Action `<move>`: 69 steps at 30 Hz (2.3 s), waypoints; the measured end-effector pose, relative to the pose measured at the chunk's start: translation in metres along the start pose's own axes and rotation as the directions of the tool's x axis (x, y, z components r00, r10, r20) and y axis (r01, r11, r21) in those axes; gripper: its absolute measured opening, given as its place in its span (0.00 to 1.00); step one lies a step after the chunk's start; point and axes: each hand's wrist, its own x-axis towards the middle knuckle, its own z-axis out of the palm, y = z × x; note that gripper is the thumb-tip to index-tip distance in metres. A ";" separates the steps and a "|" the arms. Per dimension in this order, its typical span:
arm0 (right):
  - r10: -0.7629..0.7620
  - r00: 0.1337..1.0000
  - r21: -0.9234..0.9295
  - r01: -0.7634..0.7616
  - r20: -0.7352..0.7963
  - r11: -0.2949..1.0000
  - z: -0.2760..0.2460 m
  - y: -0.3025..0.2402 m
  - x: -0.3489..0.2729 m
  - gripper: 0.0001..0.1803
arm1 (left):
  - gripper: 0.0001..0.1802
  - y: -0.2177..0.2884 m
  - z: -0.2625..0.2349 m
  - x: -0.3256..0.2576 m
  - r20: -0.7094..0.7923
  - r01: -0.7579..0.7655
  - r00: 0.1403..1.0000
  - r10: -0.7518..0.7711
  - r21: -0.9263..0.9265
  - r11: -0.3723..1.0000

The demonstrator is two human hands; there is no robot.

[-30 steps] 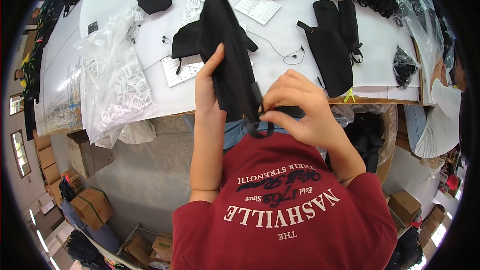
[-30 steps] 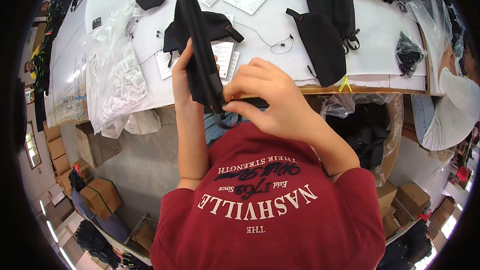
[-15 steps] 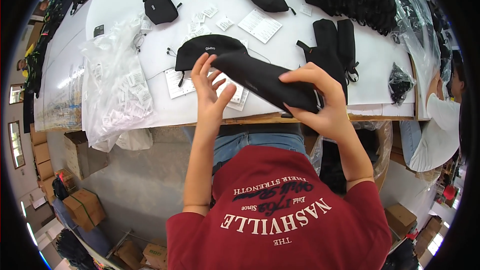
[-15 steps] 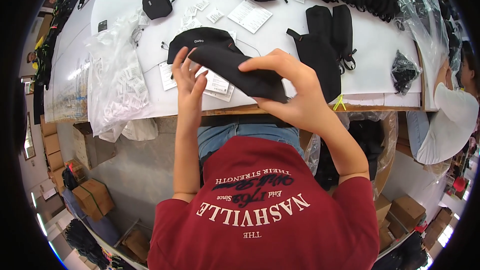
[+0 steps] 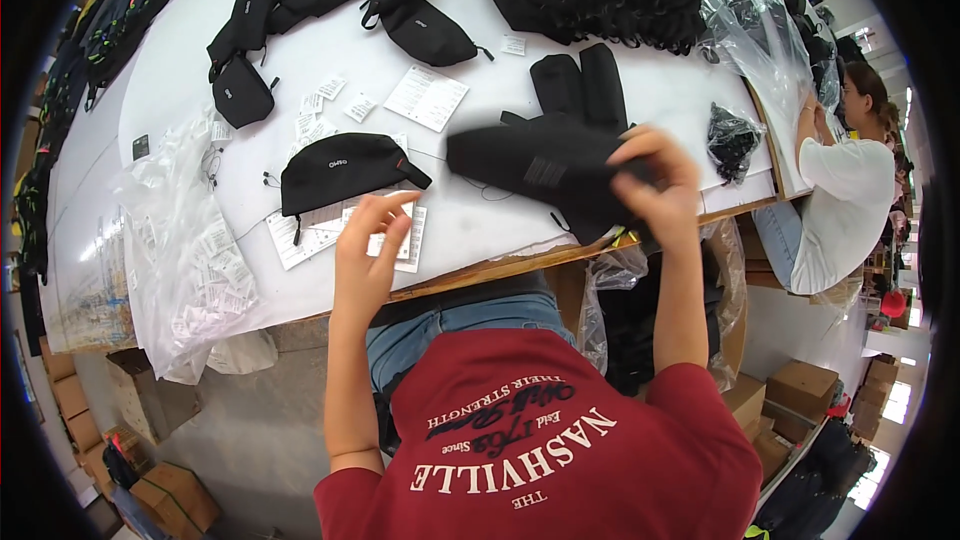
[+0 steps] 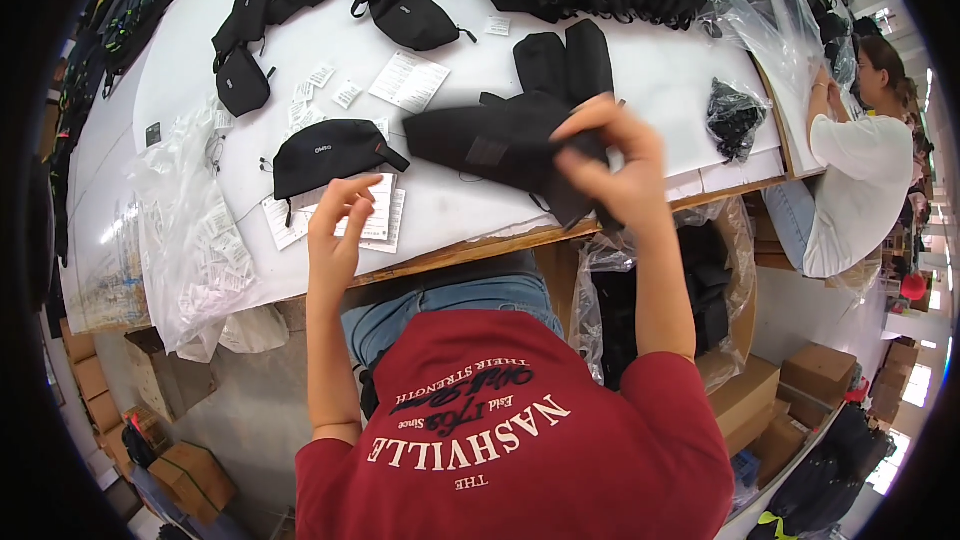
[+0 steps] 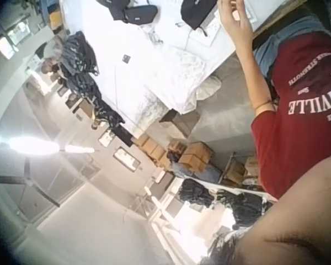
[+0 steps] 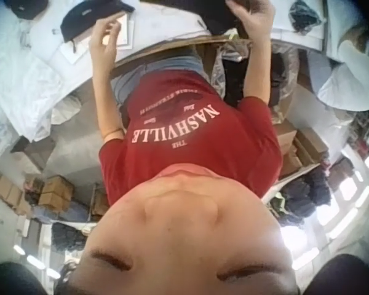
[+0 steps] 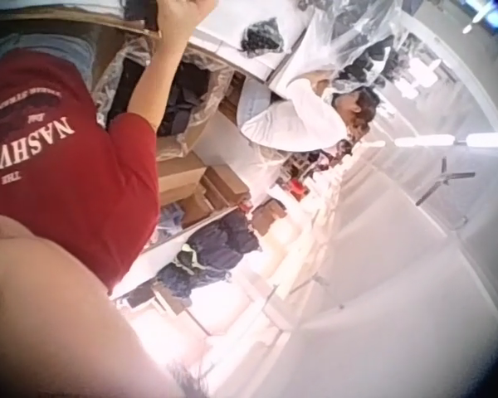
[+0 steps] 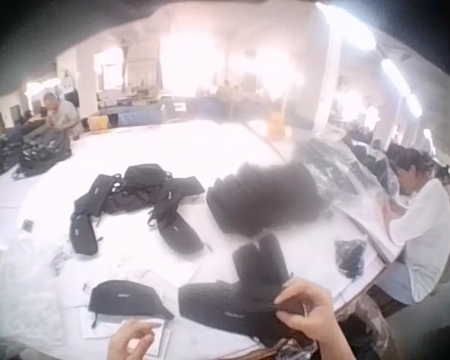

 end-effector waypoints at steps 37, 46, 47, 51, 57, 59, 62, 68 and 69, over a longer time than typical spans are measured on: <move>0.201 0.967 -0.357 -0.134 0.157 0.924 0.084 0.037 0.027 0.06 | 0.22 -0.061 -0.023 -0.022 -0.391 0.349 0.910 -0.138 0.542 0.764; 0.212 0.946 0.293 -0.280 0.245 0.914 0.078 0.005 0.021 0.05 | 0.09 -0.038 -0.045 -0.043 -0.143 0.426 0.883 -0.447 -0.156 0.891; 0.255 0.915 0.363 -0.363 0.313 0.858 0.078 0.003 0.019 0.06 | 0.09 -0.035 -0.046 -0.047 -0.147 0.429 0.881 -0.450 -0.155 0.890; 0.244 0.872 0.439 -0.433 0.423 0.787 0.084 0.014 0.006 0.08 | 0.10 -0.004 -0.034 -0.053 -0.069 0.362 0.907 -0.415 -0.374 0.854; 0.157 0.945 0.422 -0.272 0.288 0.865 0.097 -0.003 -0.003 0.05 | 0.14 0.014 -0.016 -0.050 0.048 0.368 0.909 -0.415 -0.562 0.741; 0.092 0.955 0.118 -0.130 0.282 0.985 0.094 -0.012 0.001 0.04 | 0.18 0.017 -0.014 -0.050 0.053 0.362 0.909 -0.412 -0.589 0.723; 0.073 0.975 0.043 -0.084 0.210 0.996 0.095 -0.016 0.001 0.04 | 0.38 0.013 -0.008 -0.045 0.201 0.202 0.973 -0.114 -0.500 0.842; 0.010 0.962 -0.095 0.017 0.272 0.995 0.095 -0.021 -0.004 0.04 | 0.23 0.026 0.009 -0.046 0.123 0.256 0.966 -0.226 -0.555 0.792; 0.011 0.963 -0.095 0.015 0.270 0.995 0.097 -0.020 -0.006 0.04 | 0.17 0.026 0.011 -0.045 0.114 0.234 0.972 -0.206 -0.572 0.786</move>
